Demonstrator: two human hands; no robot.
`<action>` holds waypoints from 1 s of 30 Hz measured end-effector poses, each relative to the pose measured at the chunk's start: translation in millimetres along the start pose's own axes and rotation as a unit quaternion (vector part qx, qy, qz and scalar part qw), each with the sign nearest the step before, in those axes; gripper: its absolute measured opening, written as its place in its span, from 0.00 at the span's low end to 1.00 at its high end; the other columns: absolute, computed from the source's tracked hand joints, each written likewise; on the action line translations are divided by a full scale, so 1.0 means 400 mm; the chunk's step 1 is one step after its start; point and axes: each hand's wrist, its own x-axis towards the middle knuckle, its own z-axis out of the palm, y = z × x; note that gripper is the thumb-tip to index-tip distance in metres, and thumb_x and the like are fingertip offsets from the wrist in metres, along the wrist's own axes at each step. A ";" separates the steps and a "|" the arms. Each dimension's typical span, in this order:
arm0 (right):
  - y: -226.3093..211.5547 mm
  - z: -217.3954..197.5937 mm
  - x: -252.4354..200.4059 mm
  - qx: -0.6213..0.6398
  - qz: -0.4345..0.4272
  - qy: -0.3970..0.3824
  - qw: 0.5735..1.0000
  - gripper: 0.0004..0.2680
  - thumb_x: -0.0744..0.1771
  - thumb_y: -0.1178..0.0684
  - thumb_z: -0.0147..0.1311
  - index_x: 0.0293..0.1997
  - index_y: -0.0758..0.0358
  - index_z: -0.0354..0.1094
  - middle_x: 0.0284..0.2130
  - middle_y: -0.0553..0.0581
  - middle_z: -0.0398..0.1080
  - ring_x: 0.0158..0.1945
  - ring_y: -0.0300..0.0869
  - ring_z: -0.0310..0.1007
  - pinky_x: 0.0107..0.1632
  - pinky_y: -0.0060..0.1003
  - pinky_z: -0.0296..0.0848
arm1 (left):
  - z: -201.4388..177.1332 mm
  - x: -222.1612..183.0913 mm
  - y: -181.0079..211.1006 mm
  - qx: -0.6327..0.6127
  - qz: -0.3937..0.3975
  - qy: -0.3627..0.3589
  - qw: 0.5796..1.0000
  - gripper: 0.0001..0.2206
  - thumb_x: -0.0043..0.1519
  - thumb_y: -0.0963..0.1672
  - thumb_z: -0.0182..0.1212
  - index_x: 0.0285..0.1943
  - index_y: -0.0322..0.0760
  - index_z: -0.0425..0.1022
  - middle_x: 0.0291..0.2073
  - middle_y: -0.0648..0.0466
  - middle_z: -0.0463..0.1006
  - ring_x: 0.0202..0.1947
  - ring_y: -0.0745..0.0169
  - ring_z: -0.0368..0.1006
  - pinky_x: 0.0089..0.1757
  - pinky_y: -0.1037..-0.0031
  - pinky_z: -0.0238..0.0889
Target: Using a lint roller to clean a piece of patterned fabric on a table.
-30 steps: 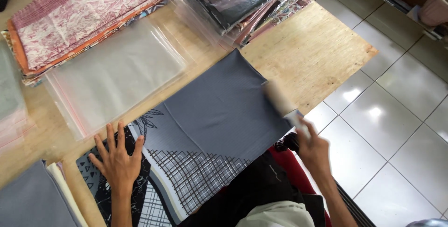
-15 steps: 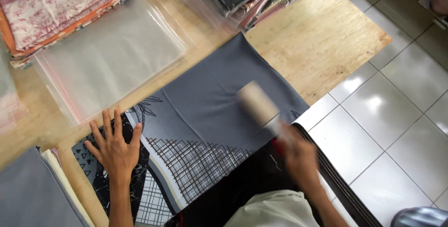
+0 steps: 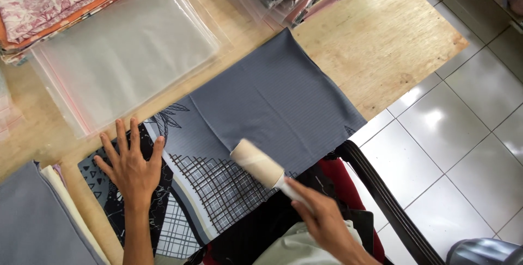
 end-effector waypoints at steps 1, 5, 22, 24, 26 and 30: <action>0.051 -0.007 0.003 0.000 0.000 -0.001 1.000 0.19 0.69 0.55 0.51 0.70 0.54 0.60 0.59 0.59 0.75 0.55 0.48 0.81 0.54 0.40 0.78 | 0.002 0.001 -0.001 0.000 -0.001 0.000 1.000 0.37 0.66 0.63 0.37 0.81 0.49 0.54 0.79 0.47 0.51 0.77 0.31 0.36 0.63 0.28 0.25; 0.170 -0.092 0.056 -0.127 0.115 0.104 0.980 0.19 0.67 0.55 0.52 0.67 0.57 0.64 0.60 0.58 0.72 0.58 0.46 0.75 0.58 0.41 0.70 | -0.002 -0.001 -0.003 -0.005 -0.005 -0.004 1.000 0.37 0.66 0.64 0.37 0.81 0.50 0.54 0.79 0.48 0.50 0.77 0.32 0.36 0.63 0.29 0.25; 0.102 -0.022 0.018 0.000 0.119 0.008 0.993 0.18 0.68 0.53 0.51 0.68 0.53 0.65 0.61 0.52 0.73 0.47 0.31 0.74 0.46 0.26 0.71 | 0.001 -0.002 -0.002 0.008 0.011 0.026 1.000 0.35 0.67 0.61 0.43 0.81 0.47 0.57 0.78 0.47 0.54 0.77 0.30 0.41 0.62 0.28 0.30; 0.172 -0.058 0.028 -0.181 0.218 0.062 0.957 0.19 0.70 0.43 0.39 0.74 0.31 0.53 0.45 0.54 0.80 0.34 0.41 0.79 0.38 0.39 0.73 | 0.001 -0.003 -0.004 -0.001 0.012 0.024 1.000 0.35 0.68 0.62 0.41 0.81 0.47 0.56 0.78 0.47 0.53 0.77 0.31 0.40 0.63 0.28 0.28; 0.170 -0.116 0.063 -0.154 0.226 0.131 0.953 0.19 0.71 0.47 0.44 0.74 0.37 0.57 0.39 0.55 0.79 0.33 0.38 0.73 0.39 0.37 0.71 | -0.001 -0.008 -0.003 0.002 0.014 0.027 1.000 0.35 0.67 0.62 0.41 0.81 0.48 0.57 0.78 0.47 0.53 0.77 0.30 0.41 0.63 0.28 0.29; 0.099 -0.152 0.140 -0.113 0.139 0.259 0.949 0.18 0.72 0.53 0.46 0.73 0.56 0.63 0.26 0.55 0.67 0.25 0.38 0.58 0.29 0.38 0.64 | -0.003 -0.003 -0.004 -0.006 0.012 0.021 1.000 0.36 0.67 0.62 0.40 0.81 0.48 0.56 0.78 0.48 0.53 0.77 0.31 0.39 0.64 0.29 0.27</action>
